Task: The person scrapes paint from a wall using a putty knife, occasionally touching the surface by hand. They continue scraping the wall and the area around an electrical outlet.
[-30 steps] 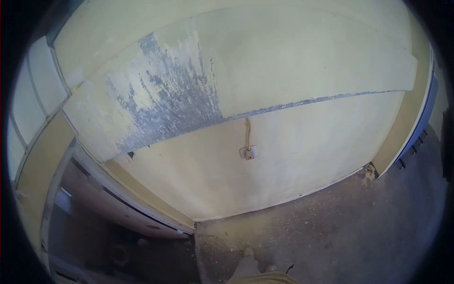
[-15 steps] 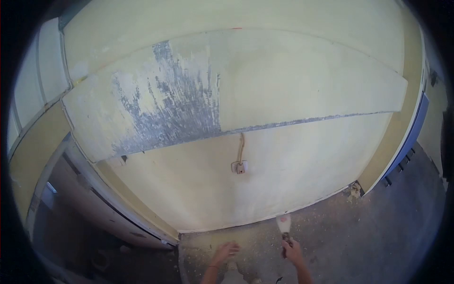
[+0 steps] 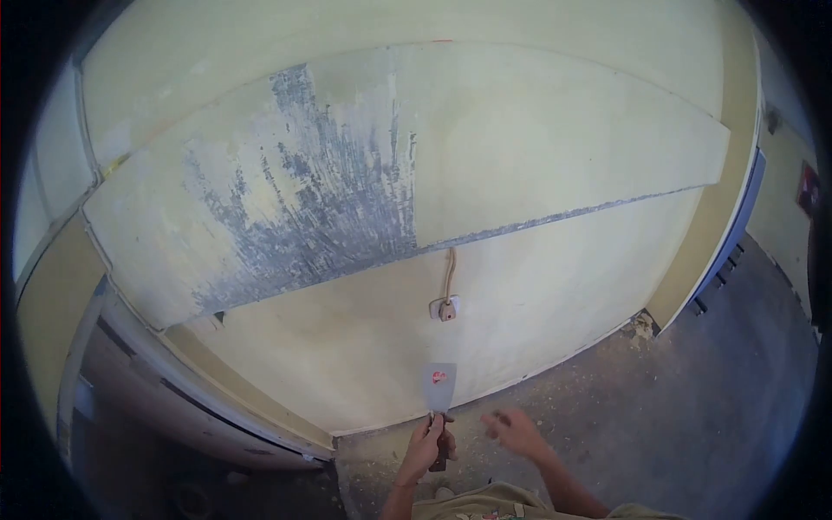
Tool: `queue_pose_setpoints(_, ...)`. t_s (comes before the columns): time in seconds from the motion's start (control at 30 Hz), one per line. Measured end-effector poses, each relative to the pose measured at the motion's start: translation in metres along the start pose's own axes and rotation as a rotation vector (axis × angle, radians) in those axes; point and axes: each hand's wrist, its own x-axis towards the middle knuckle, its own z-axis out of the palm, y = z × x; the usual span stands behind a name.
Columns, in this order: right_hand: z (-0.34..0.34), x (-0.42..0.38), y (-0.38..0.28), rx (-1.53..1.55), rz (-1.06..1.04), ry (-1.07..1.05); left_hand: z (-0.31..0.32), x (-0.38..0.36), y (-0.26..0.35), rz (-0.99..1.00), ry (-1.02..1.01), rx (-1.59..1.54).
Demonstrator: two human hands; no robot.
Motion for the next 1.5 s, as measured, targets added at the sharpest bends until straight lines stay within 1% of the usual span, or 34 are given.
queue_pose_setpoints(0.07, -0.006, 0.016, -0.022, 0.144, -0.072, 0.077, -0.004, 0.000, 0.012, 0.069, -0.149, -0.026)
queue_pose_setpoints(0.1, -0.005, 0.026, -0.033, 0.211, -0.100, 0.109, -0.001, 0.000, 0.020, 0.059, -0.155, -0.026)
queue_pose_setpoints(0.17, -0.003, 0.037, -0.077, 0.312, -0.178, 0.113, 0.011, 0.002, 0.038, 0.121, -0.234, -0.078)
queue_pose_setpoints(0.2, -0.003, 0.043, -0.097, 0.354, -0.216, 0.110, 0.017, 0.004, 0.048, 0.112, -0.238, -0.080)
queue_pose_setpoints(0.23, -0.004, 0.049, -0.116, 0.396, -0.257, 0.105, 0.022, 0.007, 0.059, 0.174, -0.280, -0.063)
queue_pose_setpoints(0.27, -0.004, 0.053, -0.137, 0.372, -0.333, 0.158, 0.025, 0.012, 0.071, 0.240, -0.320, -0.044)
queue_pose_setpoints(0.3, -0.005, 0.060, -0.154, 0.346, -0.411, 0.209, 0.027, 0.017, 0.086, 0.240, -0.321, -0.044)
queue_pose_setpoints(0.37, -0.011, 0.087, -0.175, 0.395, -0.534, 0.280, 0.033, 0.026, 0.114, 0.342, -0.320, -0.005)
queue_pose_setpoints(0.4, -0.014, 0.101, -0.189, 0.423, -0.604, 0.312, 0.038, 0.028, 0.126, 0.343, -0.320, -0.011)
queue_pose_setpoints(0.43, -0.019, 0.114, -0.204, 0.449, -0.676, 0.346, 0.043, 0.030, 0.139, 0.387, -0.316, -0.037)
queue_pose_setpoints(0.47, -0.023, 0.124, -0.217, 0.442, -0.677, 0.342, 0.048, 0.033, 0.149, 0.431, -0.309, -0.065)
queue_pose_setpoints(0.5, -0.026, 0.133, -0.229, 0.426, -0.729, 0.355, 0.053, 0.037, 0.156, 0.497, -0.325, -0.123)
queue_pose_setpoints(0.53, -0.027, 0.140, -0.239, 0.411, -0.780, 0.366, 0.055, 0.043, 0.162, 0.500, -0.319, -0.128)
queue_pose_setpoints(0.6, -0.030, 0.136, -0.261, 0.435, -0.765, 0.354, 0.057, 0.056, 0.171, 0.599, -0.255, -0.092)
queue_pose_setpoints(0.67, -0.035, 0.144, -0.270, 0.459, -0.755, 0.342, 0.060, 0.068, 0.178, 0.615, -0.217, -0.076)
queue_pose_setpoints(0.73, -0.039, 0.160, -0.271, 0.452, -0.817, 0.424, 0.060, 0.076, 0.185, 0.625, -0.179, -0.051)
queue_pose_setpoints(0.83, -0.043, 0.172, -0.277, 0.377, -0.786, 0.447, 0.063, 0.081, 0.190, 0.600, -0.152, -0.030)
queue_pose_setpoints(0.87, -0.042, 0.172, -0.280, 0.381, -0.786, 0.443, 0.066, 0.081, 0.188, 0.618, -0.174, -0.121)
queue_pose_setpoints(0.9, -0.041, 0.169, -0.283, 0.464, -0.802, 0.416, 0.069, 0.081, 0.187, 0.636, -0.199, -0.211)
queue_pose_setpoints(0.93, -0.041, 0.168, -0.286, 0.546, -0.819, 0.391, 0.071, 0.080, 0.185, 0.639, -0.199, -0.208)
queue_pose_setpoints(1.0, -0.044, 0.172, -0.285, 0.537, -0.808, 0.381, 0.077, 0.077, 0.176, 0.621, -0.197, -0.343)
queue_pose_setpoints(1.03, -0.044, 0.174, -0.283, 0.532, -0.790, 0.368, 0.082, 0.077, 0.171, 0.619, -0.106, -0.337)
queue_pose_setpoints(1.07, -0.043, 0.176, -0.282, 0.532, -0.788, 0.369, 0.085, 0.076, 0.172, 0.616, -0.106, -0.337)
queue_pose_setpoints(1.13, -0.038, 0.179, -0.283, 0.611, -0.846, 0.392, 0.088, 0.078, 0.174, 0.687, 0.082, -0.133)
queue_pose_setpoints(1.17, -0.036, 0.179, -0.286, 0.609, -0.845, 0.390, 0.087, 0.082, 0.174, 0.687, 0.083, -0.136)
queue_pose_setpoints(1.23, -0.035, 0.174, -0.299, 0.731, -0.747, 0.373, 0.084, 0.088, 0.183, 0.794, 0.157, -0.087)
queue_pose_setpoints(1.27, -0.037, 0.173, -0.308, 0.733, -0.742, 0.374, 0.084, 0.087, 0.192, 0.788, 0.158, -0.086)
queue_pose_setpoints(1.33, -0.049, 0.177, -0.336, 0.507, -0.914, 0.525, 0.087, 0.082, 0.222, 0.799, 0.103, -0.125)
queue_pose_setpoints(1.37, -0.054, 0.175, -0.354, 0.511, -0.902, 0.527, 0.084, 0.080, 0.240, 0.787, 0.106, -0.121)
queue_pose_setpoints(1.43, -0.060, 0.171, -0.384, 0.535, -1.066, 0.638, 0.077, 0.077, 0.270, 0.816, 0.021, -0.055)
queue_pose_setpoints(1.47, -0.059, 0.169, -0.384, 0.537, -1.066, 0.639, 0.078, 0.073, 0.271, 0.816, 0.021, -0.053)
queue_pose_setpoints(1.5, -0.060, 0.166, -0.381, 0.520, -1.045, 0.615, 0.079, 0.068, 0.268, 0.772, -0.007, -0.089)
